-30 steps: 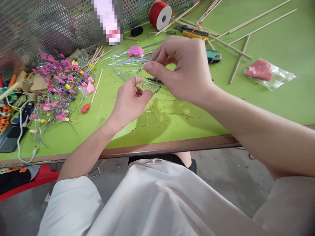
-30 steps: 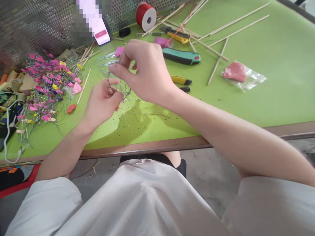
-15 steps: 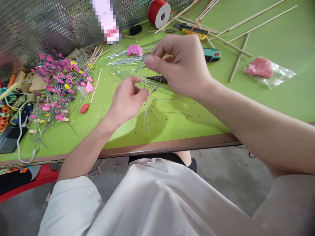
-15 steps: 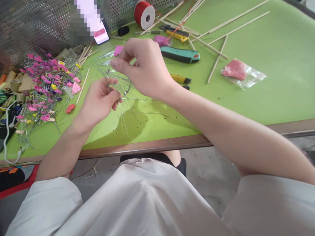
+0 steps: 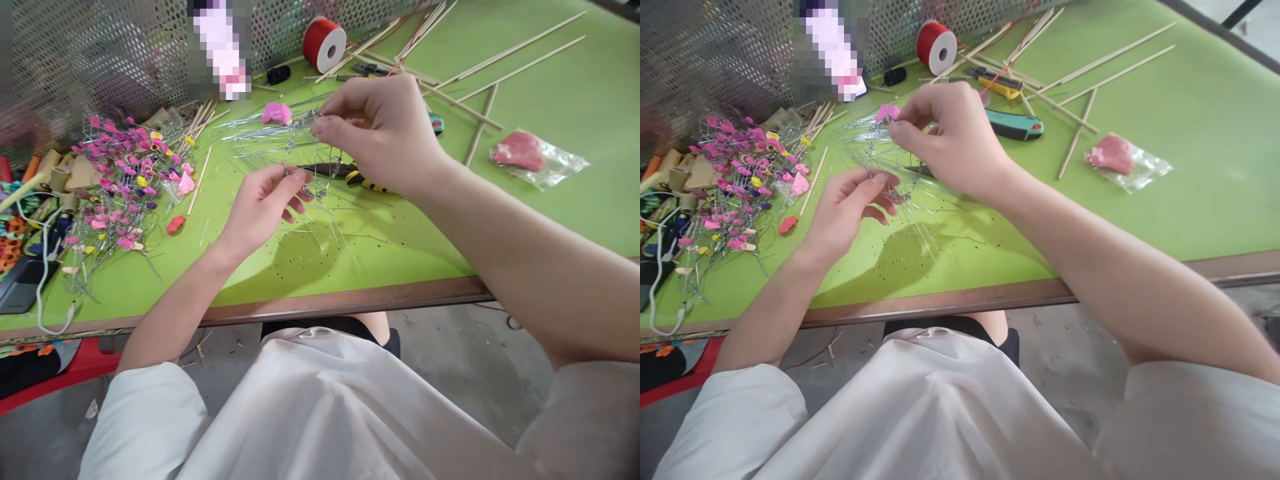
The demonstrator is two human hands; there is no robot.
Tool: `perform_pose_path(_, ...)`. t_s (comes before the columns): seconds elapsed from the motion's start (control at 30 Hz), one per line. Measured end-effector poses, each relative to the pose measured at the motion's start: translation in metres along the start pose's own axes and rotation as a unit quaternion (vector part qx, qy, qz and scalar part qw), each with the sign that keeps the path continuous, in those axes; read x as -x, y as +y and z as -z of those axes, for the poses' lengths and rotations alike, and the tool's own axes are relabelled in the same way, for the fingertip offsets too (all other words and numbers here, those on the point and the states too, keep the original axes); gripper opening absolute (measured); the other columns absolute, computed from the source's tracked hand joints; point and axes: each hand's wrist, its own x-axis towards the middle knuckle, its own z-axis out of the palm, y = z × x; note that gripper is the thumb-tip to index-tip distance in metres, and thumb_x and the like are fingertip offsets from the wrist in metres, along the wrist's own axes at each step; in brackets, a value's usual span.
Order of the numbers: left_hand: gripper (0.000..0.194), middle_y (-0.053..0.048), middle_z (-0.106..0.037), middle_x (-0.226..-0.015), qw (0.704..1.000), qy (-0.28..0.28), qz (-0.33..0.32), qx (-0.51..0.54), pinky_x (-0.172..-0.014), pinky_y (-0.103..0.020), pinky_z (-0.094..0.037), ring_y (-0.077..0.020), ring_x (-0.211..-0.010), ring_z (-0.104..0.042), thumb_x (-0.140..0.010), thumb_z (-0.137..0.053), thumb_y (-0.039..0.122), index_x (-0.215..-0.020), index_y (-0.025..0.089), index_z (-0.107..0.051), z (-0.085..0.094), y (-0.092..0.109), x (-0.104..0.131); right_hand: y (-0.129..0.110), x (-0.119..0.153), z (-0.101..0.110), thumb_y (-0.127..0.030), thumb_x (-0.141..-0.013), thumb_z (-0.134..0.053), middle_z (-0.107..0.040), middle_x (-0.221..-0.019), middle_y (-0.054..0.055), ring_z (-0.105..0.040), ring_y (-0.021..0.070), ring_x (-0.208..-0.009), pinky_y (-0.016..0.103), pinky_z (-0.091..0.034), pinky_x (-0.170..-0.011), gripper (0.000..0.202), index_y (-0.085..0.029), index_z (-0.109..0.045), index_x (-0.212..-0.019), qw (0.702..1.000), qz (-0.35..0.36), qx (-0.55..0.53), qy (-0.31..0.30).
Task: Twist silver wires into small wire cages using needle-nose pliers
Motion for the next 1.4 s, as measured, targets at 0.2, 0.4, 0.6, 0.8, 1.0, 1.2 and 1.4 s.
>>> perform_pose_path(0.2,0.019,-0.001,-0.075,-0.081,0.999,-0.017,-0.051,-0.008,-0.058,-0.018,-0.05,-0.0084,-0.071,-0.072,-0.103,-0.065,0.016,-0.087,0.016,-0.074,0.004,-0.011,-0.004,0.002,0.003,-0.003,-0.04,-0.086,-0.09,-0.067,-0.084,0.005,-0.057,0.0203,-0.082,0.037,-0.046,-0.072,0.044,-0.024,-0.053,-0.068,0.998,0.004,-0.053,-0.015)
perform_pose_path(0.4,0.021,-0.001,-0.075,-0.076,0.999,-0.006,-0.044,-0.022,-0.056,-0.018,-0.046,-0.008,-0.068,-0.071,-0.103,-0.066,0.014,-0.082,0.015,-0.071,0.001,-0.012,-0.004,0.0,0.005,-0.007,-0.033,-0.089,-0.087,-0.06,-0.077,0.004,-0.05,0.0192,-0.075,0.038,-0.043,-0.069,0.049,-0.024,-0.047,-0.064,0.999,-0.009,-0.052,-0.015)
perform_pose_path(0.6,0.023,0.0,-0.073,-0.072,1.0,-0.012,-0.011,0.018,-0.055,-0.018,-0.047,-0.0067,-0.064,-0.067,-0.103,-0.067,0.016,-0.08,0.015,-0.072,0.002,-0.01,-0.005,0.006,0.002,-0.009,-0.022,-0.093,-0.084,-0.058,-0.069,0.001,-0.055,0.0163,-0.074,0.034,-0.047,-0.075,0.042,-0.023,-0.054,-0.064,0.996,-0.052,-0.071,-0.013)
perform_pose_path(0.8,0.022,0.0,-0.074,-0.075,0.998,0.023,0.011,0.051,-0.053,-0.017,-0.047,-0.0056,-0.062,-0.066,-0.104,-0.066,0.017,-0.083,0.016,-0.072,0.004,-0.008,-0.008,0.005,0.004,0.001,-0.024,-0.102,-0.069,-0.076,-0.093,0.004,-0.069,0.017,-0.082,0.032,-0.057,-0.073,0.021,-0.023,-0.071,-0.082,0.955,-0.172,-0.229,-0.078)
perform_pose_path(1.0,0.016,-0.001,-0.075,-0.077,1.0,0.027,-0.008,0.0,-0.056,-0.018,-0.049,-0.0075,-0.068,-0.069,-0.103,-0.068,0.019,-0.087,0.016,-0.072,0.009,-0.018,-0.014,0.015,0.01,-0.002,-0.006,-0.085,-0.08,-0.07,-0.072,0.002,-0.066,0.0158,-0.067,0.033,-0.058,-0.069,0.02,-0.022,-0.071,-0.076,0.982,-0.128,-0.117,-0.076)
perform_pose_path(1.2,0.006,0.004,-0.069,-0.069,0.986,0.086,-0.095,-0.108,-0.063,-0.027,-0.049,-0.0134,-0.065,-0.068,-0.101,-0.072,0.025,-0.101,0.021,-0.067,0.01,-0.026,-0.018,0.018,0.015,-0.013,-0.009,-0.081,-0.079,-0.068,-0.067,0.001,-0.069,0.0181,-0.065,0.035,-0.058,-0.066,0.019,-0.022,-0.068,-0.073,0.991,-0.11,-0.064,-0.046)
perform_pose_path(1.4,0.018,0.003,-0.068,-0.069,0.959,0.118,-0.156,-0.204,-0.066,-0.031,-0.042,-0.014,-0.063,-0.065,-0.103,-0.061,0.023,-0.086,0.023,-0.061,0.008,-0.027,-0.012,0.016,0.013,-0.014,-0.008,-0.079,-0.079,-0.065,-0.063,0.002,-0.062,0.0163,-0.057,0.034,-0.053,-0.058,0.023,-0.022,-0.065,-0.067,0.988,-0.125,-0.053,-0.067)
